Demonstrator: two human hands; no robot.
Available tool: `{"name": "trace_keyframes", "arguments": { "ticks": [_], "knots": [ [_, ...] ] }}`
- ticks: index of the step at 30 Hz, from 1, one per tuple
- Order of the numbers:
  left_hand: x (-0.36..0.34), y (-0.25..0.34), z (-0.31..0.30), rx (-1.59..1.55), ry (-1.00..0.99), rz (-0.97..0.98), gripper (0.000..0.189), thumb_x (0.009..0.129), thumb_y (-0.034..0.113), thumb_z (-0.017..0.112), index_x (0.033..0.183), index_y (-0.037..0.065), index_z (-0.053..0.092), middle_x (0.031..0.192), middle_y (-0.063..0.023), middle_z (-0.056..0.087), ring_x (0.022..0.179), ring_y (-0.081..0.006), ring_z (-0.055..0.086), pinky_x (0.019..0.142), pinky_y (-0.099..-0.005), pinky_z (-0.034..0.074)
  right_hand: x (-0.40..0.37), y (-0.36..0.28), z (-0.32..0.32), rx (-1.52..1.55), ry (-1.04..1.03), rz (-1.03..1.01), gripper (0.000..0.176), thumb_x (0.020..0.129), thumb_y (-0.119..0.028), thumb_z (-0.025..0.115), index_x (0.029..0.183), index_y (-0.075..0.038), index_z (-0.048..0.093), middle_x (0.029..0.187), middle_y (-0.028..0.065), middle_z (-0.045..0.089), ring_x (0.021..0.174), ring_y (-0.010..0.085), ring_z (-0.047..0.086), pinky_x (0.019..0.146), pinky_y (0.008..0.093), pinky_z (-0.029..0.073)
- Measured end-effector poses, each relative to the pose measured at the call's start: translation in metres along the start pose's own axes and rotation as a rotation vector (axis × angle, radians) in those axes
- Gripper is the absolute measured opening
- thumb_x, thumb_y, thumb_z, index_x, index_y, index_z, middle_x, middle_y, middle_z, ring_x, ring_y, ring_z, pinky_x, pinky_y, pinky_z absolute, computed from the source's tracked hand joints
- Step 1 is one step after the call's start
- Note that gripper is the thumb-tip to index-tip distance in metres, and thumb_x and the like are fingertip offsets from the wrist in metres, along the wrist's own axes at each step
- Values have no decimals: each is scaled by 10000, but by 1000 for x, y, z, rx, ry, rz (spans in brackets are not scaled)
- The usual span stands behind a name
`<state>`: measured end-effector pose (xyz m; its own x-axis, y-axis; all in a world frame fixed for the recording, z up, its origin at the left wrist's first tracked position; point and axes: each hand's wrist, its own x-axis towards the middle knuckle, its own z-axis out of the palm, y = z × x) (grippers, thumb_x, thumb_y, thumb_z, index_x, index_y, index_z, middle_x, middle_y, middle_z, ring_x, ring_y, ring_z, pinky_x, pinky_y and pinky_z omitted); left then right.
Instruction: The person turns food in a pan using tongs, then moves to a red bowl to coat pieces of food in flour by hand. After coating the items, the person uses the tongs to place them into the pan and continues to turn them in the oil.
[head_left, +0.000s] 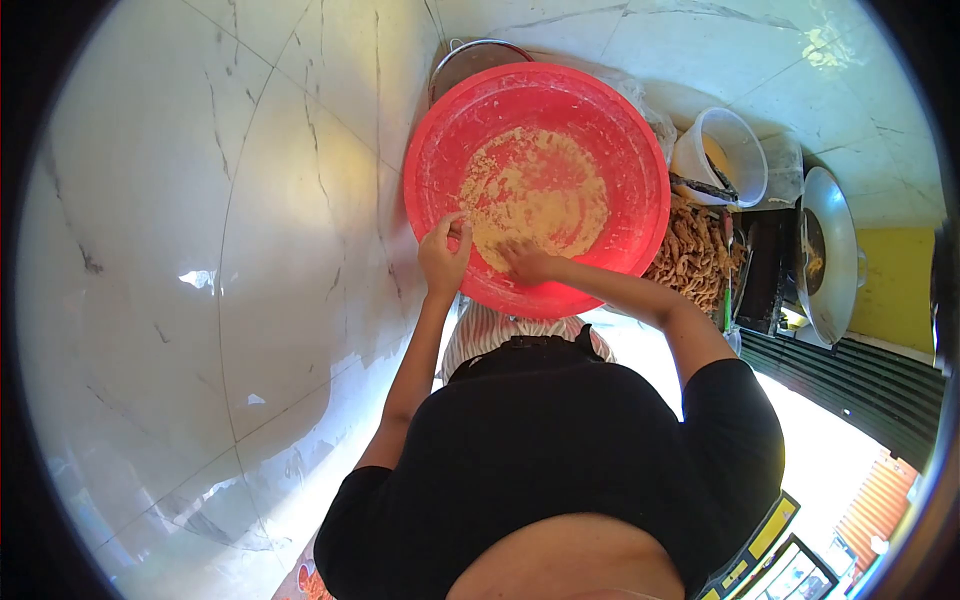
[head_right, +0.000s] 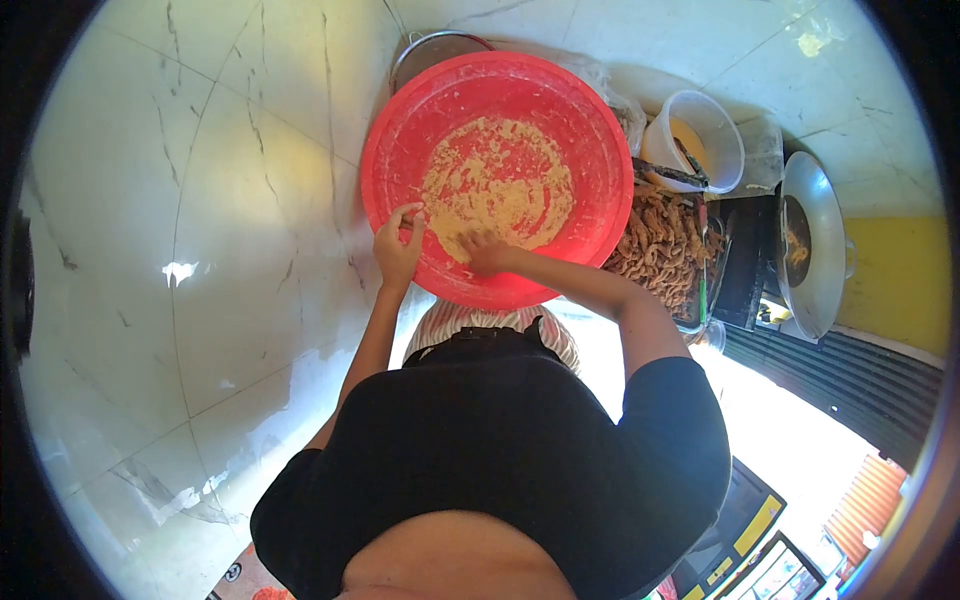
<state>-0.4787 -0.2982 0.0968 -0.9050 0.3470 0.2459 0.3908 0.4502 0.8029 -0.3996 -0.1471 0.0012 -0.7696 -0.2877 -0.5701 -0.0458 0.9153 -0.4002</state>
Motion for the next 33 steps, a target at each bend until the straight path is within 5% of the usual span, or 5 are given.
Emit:
{"name": "trace_keyframes", "arguments": {
  "ticks": [8,17,19,22,33],
  "knots": [
    [-1,-2,0,9,-8,-25,179,733,166,583,898,97,579,659,-44,575,597,-165,552,596,-291,410,-20,-2,-47,428,-490,133,647,747,-329,501,1245,13,268,1046,211,466,929,278,507,686,378,434],
    [8,8,0,149,-177,22,252,728,193,586,956,90,553,771,-66,582,713,-180,564,667,-315,418,-33,31,-87,762,-51,195,552,716,-312,554,1174,-33,423,956,117,553,779,196,552,596,284,423],
    [14,3,9,222,-258,63,287,722,199,590,979,83,539,826,-86,579,764,-197,564,699,-326,419,0,88,-41,372,597,-18,533,714,-237,566,1185,-42,410,957,129,559,807,201,551,654,300,434],
    [21,-14,40,74,-523,-81,397,678,208,626,1033,80,504,999,-127,521,917,-232,519,769,-331,410,-24,100,-47,749,570,82,505,684,-200,589,1123,1,441,965,201,543,861,283,551,722,329,433],
    [27,-29,121,820,-1018,589,771,550,248,693,1208,98,321,1228,-167,309,1131,-311,327,898,-416,310,-69,113,-15,728,439,226,381,704,-251,565,965,20,504,855,200,570,802,286,564,652,357,444]
  ]
}}
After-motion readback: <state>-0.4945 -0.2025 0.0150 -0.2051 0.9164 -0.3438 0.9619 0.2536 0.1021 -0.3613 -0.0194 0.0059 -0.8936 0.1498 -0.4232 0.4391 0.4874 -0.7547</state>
